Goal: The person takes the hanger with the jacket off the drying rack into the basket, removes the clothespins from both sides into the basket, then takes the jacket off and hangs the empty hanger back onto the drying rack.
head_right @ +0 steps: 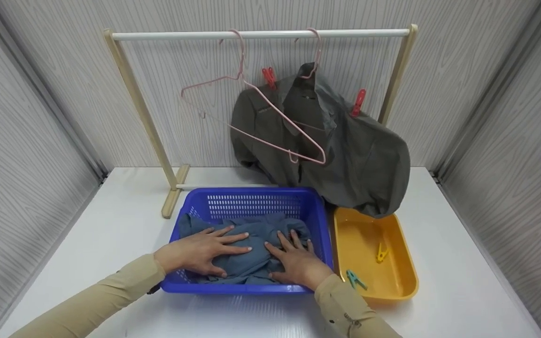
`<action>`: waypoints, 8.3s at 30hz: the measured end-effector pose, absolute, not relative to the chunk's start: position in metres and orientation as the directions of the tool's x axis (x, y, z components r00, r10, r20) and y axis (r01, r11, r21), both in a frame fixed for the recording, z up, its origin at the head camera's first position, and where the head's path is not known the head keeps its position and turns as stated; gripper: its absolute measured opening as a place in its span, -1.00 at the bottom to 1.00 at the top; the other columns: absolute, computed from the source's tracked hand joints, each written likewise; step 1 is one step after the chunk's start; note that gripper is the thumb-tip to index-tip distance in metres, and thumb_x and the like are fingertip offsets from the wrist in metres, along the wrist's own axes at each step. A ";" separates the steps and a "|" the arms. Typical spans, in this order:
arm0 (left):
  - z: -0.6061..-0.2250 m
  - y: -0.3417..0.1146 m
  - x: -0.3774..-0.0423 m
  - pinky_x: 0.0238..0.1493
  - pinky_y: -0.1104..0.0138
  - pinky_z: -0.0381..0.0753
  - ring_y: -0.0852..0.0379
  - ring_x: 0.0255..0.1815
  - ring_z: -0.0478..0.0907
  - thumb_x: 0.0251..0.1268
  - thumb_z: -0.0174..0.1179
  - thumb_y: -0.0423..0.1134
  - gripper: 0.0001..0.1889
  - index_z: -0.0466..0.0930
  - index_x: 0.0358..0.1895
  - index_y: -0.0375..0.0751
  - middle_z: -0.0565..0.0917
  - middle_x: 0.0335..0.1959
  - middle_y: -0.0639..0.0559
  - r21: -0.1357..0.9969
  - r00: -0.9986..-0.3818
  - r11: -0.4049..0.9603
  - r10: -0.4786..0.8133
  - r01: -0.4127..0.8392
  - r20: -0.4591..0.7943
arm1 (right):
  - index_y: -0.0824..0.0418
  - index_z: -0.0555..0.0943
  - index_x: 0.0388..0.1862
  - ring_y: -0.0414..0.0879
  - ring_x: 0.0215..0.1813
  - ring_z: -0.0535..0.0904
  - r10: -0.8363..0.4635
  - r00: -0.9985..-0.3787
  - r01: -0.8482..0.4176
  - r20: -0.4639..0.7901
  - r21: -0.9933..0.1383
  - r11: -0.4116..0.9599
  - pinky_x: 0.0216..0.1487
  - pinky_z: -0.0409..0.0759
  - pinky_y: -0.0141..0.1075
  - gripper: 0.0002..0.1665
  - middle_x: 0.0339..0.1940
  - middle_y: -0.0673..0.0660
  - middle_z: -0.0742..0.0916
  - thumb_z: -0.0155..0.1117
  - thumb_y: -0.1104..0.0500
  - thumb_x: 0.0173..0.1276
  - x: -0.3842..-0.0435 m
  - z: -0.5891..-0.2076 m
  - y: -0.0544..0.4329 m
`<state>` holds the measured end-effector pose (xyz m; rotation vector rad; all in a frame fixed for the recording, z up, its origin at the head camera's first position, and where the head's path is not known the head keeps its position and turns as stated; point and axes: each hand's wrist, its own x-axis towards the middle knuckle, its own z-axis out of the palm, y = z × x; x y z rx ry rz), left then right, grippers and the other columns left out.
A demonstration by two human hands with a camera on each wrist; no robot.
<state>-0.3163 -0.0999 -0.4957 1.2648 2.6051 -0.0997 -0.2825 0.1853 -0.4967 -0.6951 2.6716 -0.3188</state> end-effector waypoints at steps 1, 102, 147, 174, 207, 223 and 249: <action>-0.496 -0.099 -0.316 0.42 -0.14 0.03 -0.08 0.57 -0.15 0.28 0.18 0.29 -0.18 -0.08 0.52 0.54 -0.16 0.59 0.32 0.048 -0.591 0.620 0.767 0.783 -0.249 | -0.12 0.17 0.58 0.26 0.57 -0.21 -0.505 -0.815 -0.422 -0.284 -0.308 0.853 0.35 -0.14 0.38 -0.15 0.61 0.17 0.08 0.24 -0.21 0.39 -0.281 -0.497 0.186; -0.401 -0.213 -0.467 -0.01 0.22 0.55 0.03 -0.05 0.59 0.43 0.14 -0.33 -0.81 0.60 -0.01 -0.34 0.64 -0.03 -0.14 0.893 -0.790 0.364 -0.450 0.264 0.417 | 0.04 0.51 0.35 -0.05 0.32 0.44 -0.380 -0.673 -0.713 0.635 -0.418 0.563 0.33 0.27 -0.41 -0.45 0.29 0.00 0.58 0.28 0.31 0.40 -0.299 -0.386 0.252; -0.410 -0.227 -0.462 -0.01 0.24 0.53 -0.02 0.01 0.56 0.41 0.17 -0.32 -0.74 0.58 0.08 -0.34 0.63 -0.01 -0.19 0.932 -0.862 0.310 -0.404 0.186 0.307 | 0.28 0.55 0.01 -0.09 -0.35 0.43 -0.044 -0.795 -0.482 0.605 -0.586 0.651 -0.35 0.35 -0.38 -0.76 -0.32 0.10 0.58 0.00 0.17 0.58 -0.374 -0.350 0.229; -0.409 -0.230 -0.466 -0.22 0.33 0.55 -0.06 -0.15 0.64 0.41 0.14 -0.34 -0.76 0.60 0.05 -0.35 0.65 -0.09 -0.20 0.928 -0.857 0.309 -0.400 0.208 0.325 | 0.50 0.51 -0.03 -0.03 -0.21 0.62 0.012 -0.764 -0.571 0.646 -0.684 0.454 -0.13 0.59 -0.46 -0.75 -0.18 0.32 0.65 -0.01 0.30 0.56 -0.312 -0.345 0.259; -0.407 -0.231 -0.466 -0.12 0.29 0.58 -0.05 -0.14 0.64 0.42 0.14 -0.33 -0.76 0.59 0.05 -0.35 0.64 -0.09 -0.19 0.916 -0.867 0.347 -0.371 0.202 0.332 | 0.43 0.50 0.04 -0.02 -0.09 0.61 -0.003 -0.862 -0.469 0.507 -0.794 0.387 -0.01 0.57 -0.44 -0.76 -0.13 0.27 0.63 -0.01 0.29 0.57 -0.274 -0.422 0.297; -0.409 -0.230 -0.464 -0.08 0.28 0.59 -0.04 -0.12 0.63 0.43 0.13 -0.32 -0.76 0.58 0.06 -0.34 0.63 -0.08 -0.19 0.916 -0.871 0.350 -0.368 0.195 0.326 | 0.42 0.49 0.07 -0.05 -0.11 0.60 0.015 -0.875 -0.441 0.483 -0.811 0.383 -0.02 0.57 -0.45 -0.73 -0.12 0.27 0.62 -0.01 0.24 0.58 -0.271 -0.426 0.297; -0.407 -0.231 -0.464 -0.14 0.28 0.58 -0.04 -0.15 0.62 0.44 0.12 -0.31 -0.76 0.58 0.06 -0.34 0.63 -0.08 -0.19 0.913 -0.869 0.354 -0.365 0.201 0.333 | 0.51 0.47 0.06 0.01 -0.15 0.62 -0.021 -0.807 -0.559 0.590 -0.754 0.345 -0.03 0.59 -0.41 -0.72 -0.12 0.36 0.63 -0.04 0.30 0.57 -0.292 -0.410 0.286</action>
